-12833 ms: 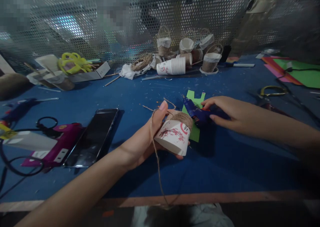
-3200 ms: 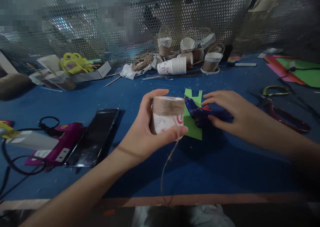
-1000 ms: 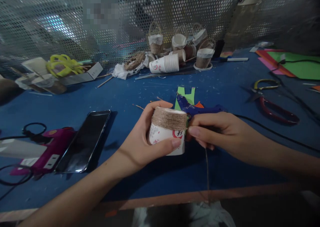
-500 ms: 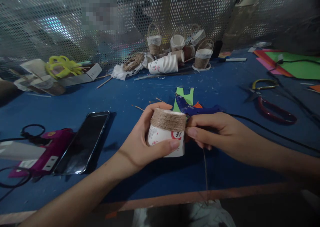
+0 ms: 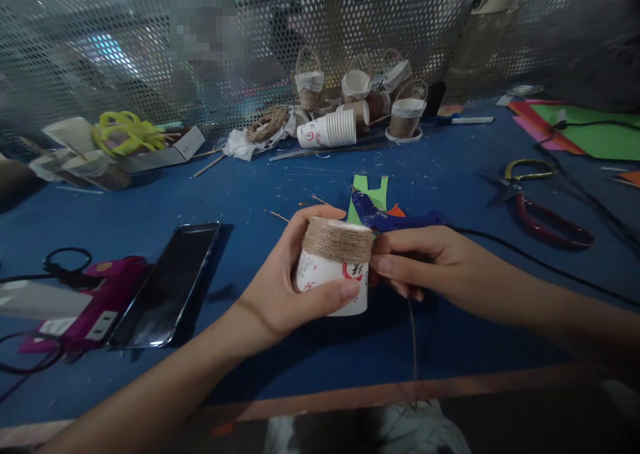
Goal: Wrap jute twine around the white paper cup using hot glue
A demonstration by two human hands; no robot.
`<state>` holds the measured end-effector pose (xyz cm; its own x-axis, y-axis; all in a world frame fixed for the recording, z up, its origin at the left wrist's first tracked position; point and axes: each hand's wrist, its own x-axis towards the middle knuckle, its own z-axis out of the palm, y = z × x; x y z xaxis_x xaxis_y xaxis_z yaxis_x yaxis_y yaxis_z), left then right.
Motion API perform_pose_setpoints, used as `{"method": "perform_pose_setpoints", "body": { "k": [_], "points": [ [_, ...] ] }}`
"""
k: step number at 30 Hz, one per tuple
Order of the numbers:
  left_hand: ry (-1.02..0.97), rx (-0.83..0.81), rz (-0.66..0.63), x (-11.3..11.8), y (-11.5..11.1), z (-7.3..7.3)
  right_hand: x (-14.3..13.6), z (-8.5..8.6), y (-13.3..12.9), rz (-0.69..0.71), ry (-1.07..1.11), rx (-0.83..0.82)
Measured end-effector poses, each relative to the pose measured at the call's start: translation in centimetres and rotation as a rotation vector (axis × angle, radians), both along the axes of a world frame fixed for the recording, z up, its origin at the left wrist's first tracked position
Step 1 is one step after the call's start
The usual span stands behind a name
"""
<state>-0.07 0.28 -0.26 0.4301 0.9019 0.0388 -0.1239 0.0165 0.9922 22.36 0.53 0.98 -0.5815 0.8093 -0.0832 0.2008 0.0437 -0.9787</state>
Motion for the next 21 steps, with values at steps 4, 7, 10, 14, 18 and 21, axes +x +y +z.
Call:
{"method": "perform_pose_setpoints", "body": {
  "k": [4,7,10,14,18,21],
  "points": [
    [-0.013,0.018,-0.045,-0.36,0.06,-0.37,0.04,0.03,0.14,0.016,0.019,-0.056],
    [-0.011,0.015,-0.075,-0.54,0.10,-0.47,0.10,0.09,0.15,0.018,0.010,-0.076],
    [-0.008,0.012,-0.089,-0.59,0.20,-0.44,0.18,0.08,0.03,0.016,0.001,-0.064],
    [-0.006,0.010,-0.112,-0.55,0.25,-0.39,0.17,0.01,-0.07,0.019,-0.019,-0.033],
    [0.019,0.011,-0.105,-0.57,0.20,-0.34,0.02,-0.02,0.02,0.009,-0.030,0.003],
    [0.029,0.024,-0.102,-0.58,0.22,-0.29,0.01,-0.06,0.01,-0.006,-0.036,0.022]
  ]
}}
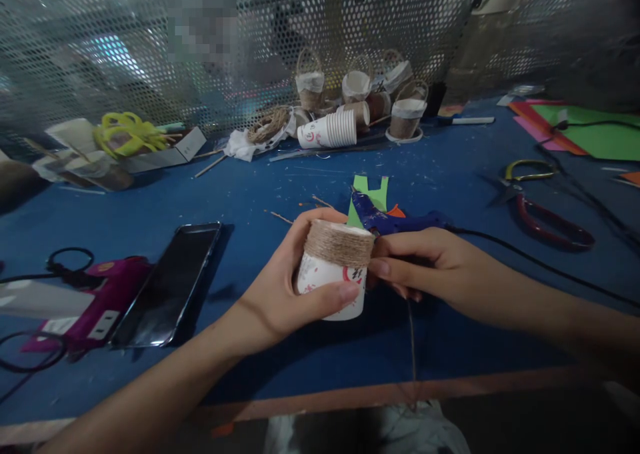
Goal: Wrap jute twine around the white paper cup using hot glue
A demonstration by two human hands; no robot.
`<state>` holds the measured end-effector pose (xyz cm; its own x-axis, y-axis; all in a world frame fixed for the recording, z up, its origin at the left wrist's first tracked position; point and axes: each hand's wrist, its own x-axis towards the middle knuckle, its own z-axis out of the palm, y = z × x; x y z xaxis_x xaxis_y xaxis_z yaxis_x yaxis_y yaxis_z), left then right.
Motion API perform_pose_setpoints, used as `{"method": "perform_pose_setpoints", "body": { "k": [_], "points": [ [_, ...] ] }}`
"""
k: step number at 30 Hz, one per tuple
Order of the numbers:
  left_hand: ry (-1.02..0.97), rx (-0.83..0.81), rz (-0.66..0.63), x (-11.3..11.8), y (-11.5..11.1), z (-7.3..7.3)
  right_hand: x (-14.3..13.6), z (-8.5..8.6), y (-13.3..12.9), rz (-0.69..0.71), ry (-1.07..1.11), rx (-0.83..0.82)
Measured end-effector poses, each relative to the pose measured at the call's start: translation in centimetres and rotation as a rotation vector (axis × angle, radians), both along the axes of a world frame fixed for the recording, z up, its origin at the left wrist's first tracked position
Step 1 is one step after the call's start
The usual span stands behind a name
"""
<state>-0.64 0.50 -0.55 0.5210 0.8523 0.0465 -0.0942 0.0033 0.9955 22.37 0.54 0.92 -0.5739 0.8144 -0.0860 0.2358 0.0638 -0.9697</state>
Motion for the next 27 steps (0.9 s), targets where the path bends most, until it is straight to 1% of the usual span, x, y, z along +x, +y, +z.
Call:
{"method": "perform_pose_setpoints", "body": {
  "k": [19,27],
  "points": [
    [-0.016,0.011,0.009,0.00,0.16,-0.23,0.02,0.03,-0.21,-0.020,-0.065,0.089],
    [-0.127,-0.083,-0.069,-0.17,-0.06,-0.17,0.21,-0.24,0.00,-0.032,-0.051,0.089]
  ]
}}
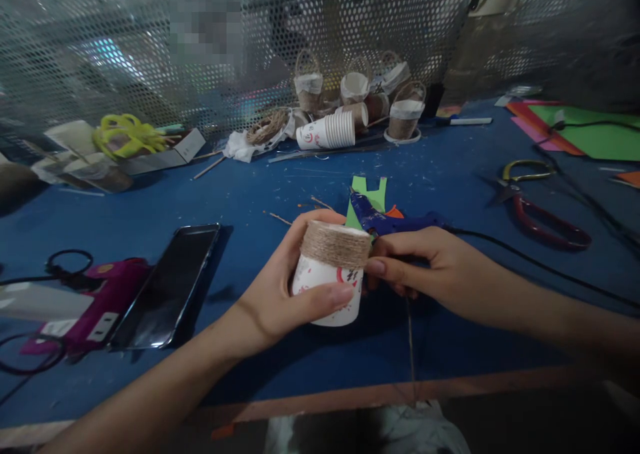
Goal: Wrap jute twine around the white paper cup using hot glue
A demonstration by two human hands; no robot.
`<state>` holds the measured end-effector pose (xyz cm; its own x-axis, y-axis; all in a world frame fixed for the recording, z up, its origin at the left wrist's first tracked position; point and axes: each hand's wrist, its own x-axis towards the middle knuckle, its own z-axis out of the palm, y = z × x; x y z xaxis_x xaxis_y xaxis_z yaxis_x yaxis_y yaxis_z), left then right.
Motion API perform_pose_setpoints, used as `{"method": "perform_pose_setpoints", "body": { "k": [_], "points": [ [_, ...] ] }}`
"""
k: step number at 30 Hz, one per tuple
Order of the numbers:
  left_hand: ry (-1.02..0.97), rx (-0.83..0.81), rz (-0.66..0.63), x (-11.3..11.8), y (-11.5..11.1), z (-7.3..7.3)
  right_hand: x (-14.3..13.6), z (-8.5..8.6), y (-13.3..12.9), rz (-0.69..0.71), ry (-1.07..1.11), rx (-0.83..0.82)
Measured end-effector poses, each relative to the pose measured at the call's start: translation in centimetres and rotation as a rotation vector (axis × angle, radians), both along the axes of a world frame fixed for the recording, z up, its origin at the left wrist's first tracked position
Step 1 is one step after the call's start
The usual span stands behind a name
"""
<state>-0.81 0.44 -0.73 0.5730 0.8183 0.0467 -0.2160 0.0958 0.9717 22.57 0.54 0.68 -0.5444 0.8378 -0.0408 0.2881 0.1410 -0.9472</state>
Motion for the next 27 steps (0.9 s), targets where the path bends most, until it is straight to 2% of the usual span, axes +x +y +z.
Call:
{"method": "perform_pose_setpoints", "body": {
  "k": [3,10,14,17,20,22,27],
  "points": [
    [-0.034,-0.051,-0.021,0.2,-0.3,0.3,-0.1,-0.1,0.1,-0.003,0.001,0.007],
    [0.052,-0.139,0.075,0.6,-1.0,1.2,-0.2,0.1,-0.2,-0.117,0.032,0.000],
    [0.073,-0.133,0.084,0.6,-0.9,0.8,-0.2,0.0,-0.1,-0.093,0.149,-0.029],
    [0.035,-0.146,0.098,0.8,-0.7,0.2,0.0,0.0,-0.1,-0.078,0.155,0.034],
    [0.034,-0.180,0.144,1.1,-0.4,-0.2,0.1,0.1,-0.2,-0.122,0.140,0.084],
    [0.021,-0.116,0.197,1.2,-0.2,-0.2,0.1,0.2,-0.2,-0.162,0.138,0.099],
    [-0.009,-0.103,0.134,1.3,0.2,0.4,0.0,0.3,-0.2,-0.227,0.112,0.143]
  ]
}}
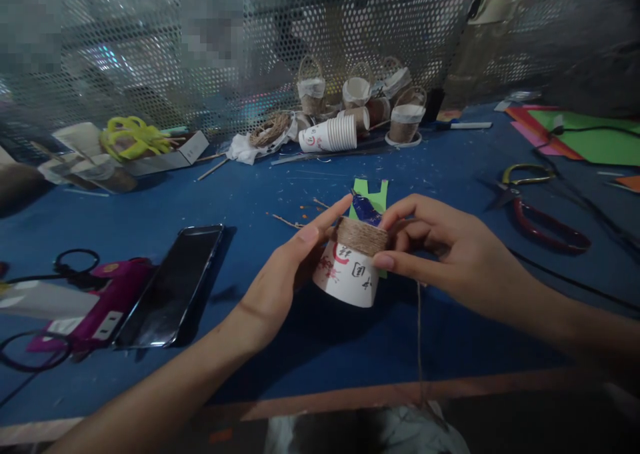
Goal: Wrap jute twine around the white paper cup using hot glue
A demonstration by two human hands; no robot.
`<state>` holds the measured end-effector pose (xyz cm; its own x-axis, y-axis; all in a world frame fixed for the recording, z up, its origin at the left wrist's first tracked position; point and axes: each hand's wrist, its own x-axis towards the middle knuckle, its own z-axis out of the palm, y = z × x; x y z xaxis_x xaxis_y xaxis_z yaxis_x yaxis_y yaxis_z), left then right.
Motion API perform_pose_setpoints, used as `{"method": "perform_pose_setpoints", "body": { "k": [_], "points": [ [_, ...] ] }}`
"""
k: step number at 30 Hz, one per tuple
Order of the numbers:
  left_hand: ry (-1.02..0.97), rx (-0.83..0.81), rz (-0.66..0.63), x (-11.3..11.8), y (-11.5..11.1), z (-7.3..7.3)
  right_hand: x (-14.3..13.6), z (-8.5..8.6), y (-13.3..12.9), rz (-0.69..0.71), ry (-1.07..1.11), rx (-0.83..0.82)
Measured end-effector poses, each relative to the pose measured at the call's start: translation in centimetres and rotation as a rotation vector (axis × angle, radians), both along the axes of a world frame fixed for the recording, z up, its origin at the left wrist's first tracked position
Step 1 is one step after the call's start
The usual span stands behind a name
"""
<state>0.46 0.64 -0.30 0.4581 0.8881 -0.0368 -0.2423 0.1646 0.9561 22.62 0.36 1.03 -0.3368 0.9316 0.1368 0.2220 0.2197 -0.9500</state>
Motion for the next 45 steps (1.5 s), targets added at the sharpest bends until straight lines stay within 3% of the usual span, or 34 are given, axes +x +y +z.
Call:
{"method": "perform_pose_setpoints", "body": {
  "k": [3,9,13,26,34,42,45],
  "points": [
    [0.022,-0.001,-0.002,-0.19,0.05,0.11,-0.02,-0.01,0.05,-0.004,-0.025,0.032],
    [0.239,0.219,-0.093,-0.66,-0.35,-0.33,0.00,-0.01,-0.25,0.019,-0.037,0.056],
    [0.292,0.276,-0.064,-0.62,-0.33,-0.49,0.00,0.06,-0.40,0.063,-0.044,0.070],
    [0.232,0.259,-0.004,-0.30,-0.46,-0.36,-0.09,-0.72,-0.54,0.220,0.101,-0.095],
    [0.219,0.227,0.002,-0.07,-0.48,-0.40,-0.28,-0.66,-0.42,0.211,0.067,-0.139],
    [0.306,0.311,0.005,0.10,-0.17,-0.55,-0.51,-0.38,-0.54,0.185,-0.004,-0.053],
    [0.344,0.405,0.019,0.20,-0.19,-0.69,-0.56,-0.62,-0.69,0.156,-0.079,0.101]
  ]
}}
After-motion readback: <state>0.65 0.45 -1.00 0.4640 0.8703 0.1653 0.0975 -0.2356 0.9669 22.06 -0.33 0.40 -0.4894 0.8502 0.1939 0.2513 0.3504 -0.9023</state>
